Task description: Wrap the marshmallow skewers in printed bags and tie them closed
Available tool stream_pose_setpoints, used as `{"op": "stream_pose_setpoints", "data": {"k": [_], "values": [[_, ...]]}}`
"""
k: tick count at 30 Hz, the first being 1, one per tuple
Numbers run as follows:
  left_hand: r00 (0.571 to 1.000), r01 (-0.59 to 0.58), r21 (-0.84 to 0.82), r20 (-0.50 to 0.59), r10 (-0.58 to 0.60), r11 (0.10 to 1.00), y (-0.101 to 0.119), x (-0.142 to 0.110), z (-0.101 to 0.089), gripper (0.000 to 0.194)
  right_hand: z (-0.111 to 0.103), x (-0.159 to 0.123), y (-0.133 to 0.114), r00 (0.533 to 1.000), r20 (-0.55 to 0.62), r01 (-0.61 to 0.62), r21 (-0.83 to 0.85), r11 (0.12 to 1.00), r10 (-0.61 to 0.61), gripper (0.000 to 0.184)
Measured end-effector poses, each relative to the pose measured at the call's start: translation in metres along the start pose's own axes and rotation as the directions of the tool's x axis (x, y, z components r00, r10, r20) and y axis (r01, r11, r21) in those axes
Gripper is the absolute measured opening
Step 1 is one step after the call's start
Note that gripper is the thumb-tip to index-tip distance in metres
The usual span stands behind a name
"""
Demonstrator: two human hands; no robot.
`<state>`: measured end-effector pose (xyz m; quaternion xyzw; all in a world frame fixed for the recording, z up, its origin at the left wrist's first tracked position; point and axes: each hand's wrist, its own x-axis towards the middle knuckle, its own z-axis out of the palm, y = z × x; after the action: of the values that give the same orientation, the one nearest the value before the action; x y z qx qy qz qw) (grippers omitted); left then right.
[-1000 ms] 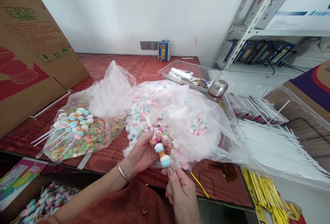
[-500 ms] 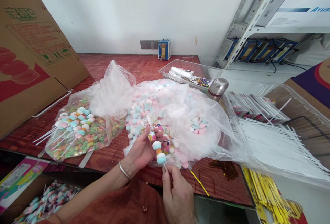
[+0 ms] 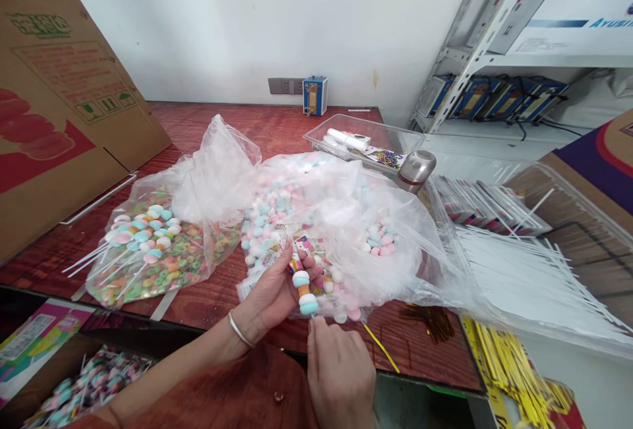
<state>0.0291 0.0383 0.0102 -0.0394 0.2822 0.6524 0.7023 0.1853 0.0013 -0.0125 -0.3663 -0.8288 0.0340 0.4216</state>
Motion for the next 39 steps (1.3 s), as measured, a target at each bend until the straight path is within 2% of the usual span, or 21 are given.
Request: {"op": "stream_pose_setpoints", "data": {"k": [1, 3, 4, 5, 6, 8, 10, 11, 15, 20, 22, 24, 28, 30, 32, 33, 34, 36, 37, 38, 39], "values": [[0.999, 0.015, 0.004, 0.032, -0.015, 1.0, 0.001, -0.001, 0.0, 0.028, -0.001, 0.001, 0.001, 0.992, 0.06, -0.115, 0.073, 0.991, 0.111, 0.019], [0.995, 0.031, 0.014, 0.098, -0.033, 0.999, 0.003, -0.002, 0.0, 0.027, -0.004, 0.001, 0.003, 0.921, 0.219, -0.365, 0.206, 0.908, 0.321, 0.027], [0.992, 0.028, 0.019, 0.12, -0.03, 0.999, 0.002, -0.002, 0.0, 0.026, -0.004, 0.001, 0.003, 0.884, 0.272, -0.446, 0.238, 0.863, 0.381, 0.029], [0.992, 0.019, 0.024, 0.128, -0.022, 1.0, 0.001, -0.002, 0.0, 0.026, -0.004, 0.001, 0.002, 0.872, 0.282, -0.47, 0.247, 0.848, 0.401, 0.029], [0.993, 0.007, 0.028, 0.118, -0.01, 1.0, -0.001, -0.002, 0.0, 0.027, -0.003, 0.0, 0.001, 0.897, 0.238, -0.426, 0.242, 0.872, 0.373, 0.028], [0.998, -0.014, 0.04, 0.062, 0.012, 0.999, -0.007, -0.003, 0.0, 0.03, 0.001, -0.001, -0.001, 0.975, 0.086, -0.217, 0.167, 0.962, 0.205, 0.022], [0.999, -0.02, 0.047, 0.026, 0.019, 0.999, -0.012, -0.004, 0.001, 0.033, 0.005, -0.003, -0.004, 0.999, -0.021, -0.023, 0.049, 0.999, 0.024, 0.017], [0.999, -0.018, 0.05, 0.029, 0.017, 0.999, -0.014, -0.005, 0.002, 0.034, 0.007, -0.003, -0.004, 0.999, -0.041, 0.009, 0.012, 1.0, -0.009, 0.017], [0.995, 0.0, 0.07, 0.096, -0.007, 0.998, -0.011, -0.005, 0.003, 0.034, 0.006, -0.004, -0.001, 0.992, 0.001, -0.129, 0.076, 0.989, 0.129, 0.021], [0.994, -0.094, 0.0, 0.054, 0.094, 0.996, 0.003, 0.0, 0.002, 0.025, 0.002, -0.004, 0.004, 0.984, 0.033, -0.178, 0.11, 0.978, 0.176, 0.018], [0.993, -0.092, -0.016, 0.077, 0.093, 0.996, 0.005, 0.001, 0.003, 0.019, 0.002, -0.002, 0.004, 0.992, 0.002, -0.122, 0.054, 0.991, 0.123, 0.018], [0.993, -0.088, -0.033, 0.081, 0.091, 0.996, 0.003, 0.001, 0.005, 0.015, 0.003, 0.0, 0.003, 0.999, -0.041, -0.016, -0.058, 0.998, 0.014, 0.016], [0.994, -0.111, -0.033, -0.004, 0.111, 0.993, -0.007, -0.003, 0.01, 0.017, 0.004, 0.003, -0.001, 0.984, -0.03, 0.164, -0.203, 0.965, -0.174, 0.01], [0.995, -0.097, -0.034, 0.012, 0.097, 0.995, -0.009, -0.005, 0.012, 0.02, 0.003, 0.003, -0.002, 0.991, -0.033, 0.123, -0.153, 0.98, -0.13, 0.011], [0.996, -0.06, -0.049, 0.068, 0.063, 0.997, -0.009, -0.005, 0.011, 0.021, 0.002, 0.003, -0.001, 0.997, -0.001, -0.076, 0.012, 0.997, 0.076, 0.016], [0.994, -0.038, -0.058, 0.097, 0.043, 0.998, -0.009, -0.006, 0.011, 0.021, 0.001, 0.002, 0.0, 0.973, 0.06, -0.229, 0.13, 0.965, 0.223, 0.021], [0.992, -0.017, -0.063, 0.123, 0.025, 0.998, -0.008, -0.006, 0.01, 0.022, 0.001, 0.002, 0.002, 0.918, 0.156, -0.394, 0.25, 0.885, 0.365, 0.026], [0.988, 0.007, -0.061, 0.156, 0.002, 0.998, -0.008, -0.006, 0.008, 0.023, 0.001, 0.002, 0.004, 0.751, 0.377, -0.661, 0.421, 0.621, 0.542, 0.036], [0.987, 0.005, -0.049, 0.162, 0.003, 0.999, -0.009, -0.006, 0.007, 0.024, 0.001, 0.002, 0.004, 0.684, 0.454, -0.729, 0.458, 0.509, 0.571, 0.039], [0.987, -0.011, -0.029, 0.16, 0.016, 1.0, -0.01, -0.007, 0.007, 0.024, 0.002, 0.001, 0.004, 0.652, 0.493, -0.756, 0.472, 0.453, 0.576, 0.041], [0.987, -0.032, -0.004, 0.156, 0.033, 0.999, -0.013, -0.007, 0.006, 0.024, 0.002, 0.001, 0.002, 0.654, 0.493, -0.755, 0.469, 0.458, 0.574, 0.041]]}}
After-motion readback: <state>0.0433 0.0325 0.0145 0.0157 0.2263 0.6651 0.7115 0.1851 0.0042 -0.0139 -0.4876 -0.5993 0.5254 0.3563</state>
